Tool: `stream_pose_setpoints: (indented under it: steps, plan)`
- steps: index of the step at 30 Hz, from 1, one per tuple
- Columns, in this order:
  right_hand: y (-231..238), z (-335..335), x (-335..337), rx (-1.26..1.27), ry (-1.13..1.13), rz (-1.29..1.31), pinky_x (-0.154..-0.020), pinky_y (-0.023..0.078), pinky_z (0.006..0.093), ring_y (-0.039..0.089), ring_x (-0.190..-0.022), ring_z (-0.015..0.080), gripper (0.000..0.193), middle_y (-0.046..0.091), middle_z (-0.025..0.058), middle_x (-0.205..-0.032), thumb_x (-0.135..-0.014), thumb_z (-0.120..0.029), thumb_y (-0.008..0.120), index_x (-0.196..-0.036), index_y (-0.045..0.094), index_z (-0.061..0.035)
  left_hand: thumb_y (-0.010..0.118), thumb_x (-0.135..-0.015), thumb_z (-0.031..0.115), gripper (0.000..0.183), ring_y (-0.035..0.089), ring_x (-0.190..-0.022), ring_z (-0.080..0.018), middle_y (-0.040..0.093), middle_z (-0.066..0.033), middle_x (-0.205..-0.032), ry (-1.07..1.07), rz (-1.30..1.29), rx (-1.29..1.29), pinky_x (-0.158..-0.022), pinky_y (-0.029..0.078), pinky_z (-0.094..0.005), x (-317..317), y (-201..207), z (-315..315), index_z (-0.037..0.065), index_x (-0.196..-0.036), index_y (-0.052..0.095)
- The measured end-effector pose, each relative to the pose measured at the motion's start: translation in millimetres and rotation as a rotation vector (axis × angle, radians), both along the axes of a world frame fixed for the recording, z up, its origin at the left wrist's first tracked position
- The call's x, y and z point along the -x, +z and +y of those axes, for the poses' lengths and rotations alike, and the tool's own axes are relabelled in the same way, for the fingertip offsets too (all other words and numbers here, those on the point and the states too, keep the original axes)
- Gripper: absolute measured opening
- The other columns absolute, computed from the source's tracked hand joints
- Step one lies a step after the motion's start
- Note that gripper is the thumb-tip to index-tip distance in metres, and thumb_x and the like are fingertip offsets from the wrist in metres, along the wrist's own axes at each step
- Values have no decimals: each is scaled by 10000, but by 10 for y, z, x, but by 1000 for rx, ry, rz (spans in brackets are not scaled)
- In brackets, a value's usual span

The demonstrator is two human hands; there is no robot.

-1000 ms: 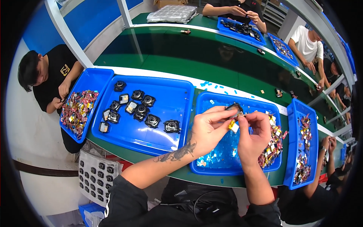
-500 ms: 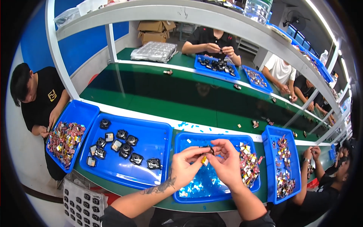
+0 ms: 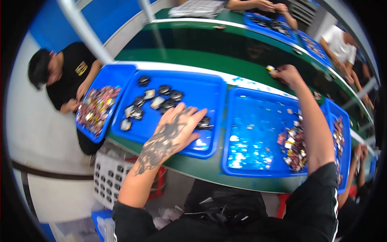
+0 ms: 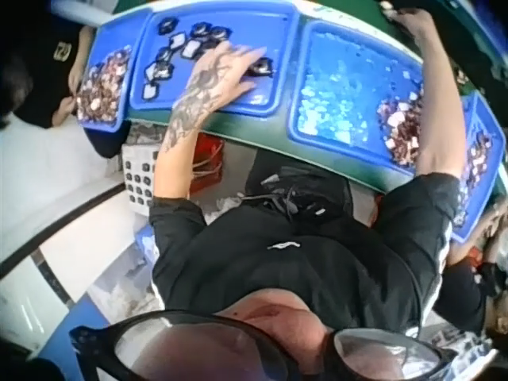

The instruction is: Assembling small electronic cooling fans by attaching components and organizing them in blue trays.

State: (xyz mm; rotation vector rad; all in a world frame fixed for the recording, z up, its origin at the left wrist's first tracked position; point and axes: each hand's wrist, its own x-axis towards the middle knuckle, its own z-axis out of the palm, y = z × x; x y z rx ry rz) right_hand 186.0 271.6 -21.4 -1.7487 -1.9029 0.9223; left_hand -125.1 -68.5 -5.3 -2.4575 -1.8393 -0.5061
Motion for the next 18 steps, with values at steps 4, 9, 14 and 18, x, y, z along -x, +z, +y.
stream_pose_setpoints:
  steps: [4, 9, 14, 18]
  plan:
    - [171, -162, -324, -332, 6, -242, -843, 517, 357, 664, -952, 295, 444, 683, 162, -1027, -756, -215, 798, -1119, 656, -3, 723, -789, 171, 429, 538, -1135, -326, 607, -145, -1104, 7, 49, 226, -983, 443, -407, -253, 157, 252, 33, -1172, 589]
    - [929, -1312, -437, -594, 222, -154, -741, 529, 421, 680, -816, 336, 111, 686, 171, -819, -800, -129, 655, -847, 699, -40, 671, -858, 105, 396, 611, -991, -237, 583, -106, -1019, 110, -424, 354, -869, 499, -328, -243, 244, 365, 14, -1234, 587]
    - [622, -1984, -454, -316, 180, -683, -762, 537, 432, 682, -827, 329, 184, 698, 145, -835, -788, -254, 732, -828, 706, -76, 447, -990, 190, 419, 587, -1121, -293, 570, -231, -1231, -106, -2075, 753, -914, 534, -374, -715, 201, 844, -94, -1299, 460]
    - [257, -2009, -559, -335, 256, -530, -743, 531, 458, 670, -803, 365, 74, 688, 174, -830, -798, -115, 669, -831, 652, -52, 447, -968, 93, 406, 611, -1066, -331, 572, -259, -1193, -93, -2183, 848, -893, 547, -396, -1187, 260, 874, -56, -1345, 422]
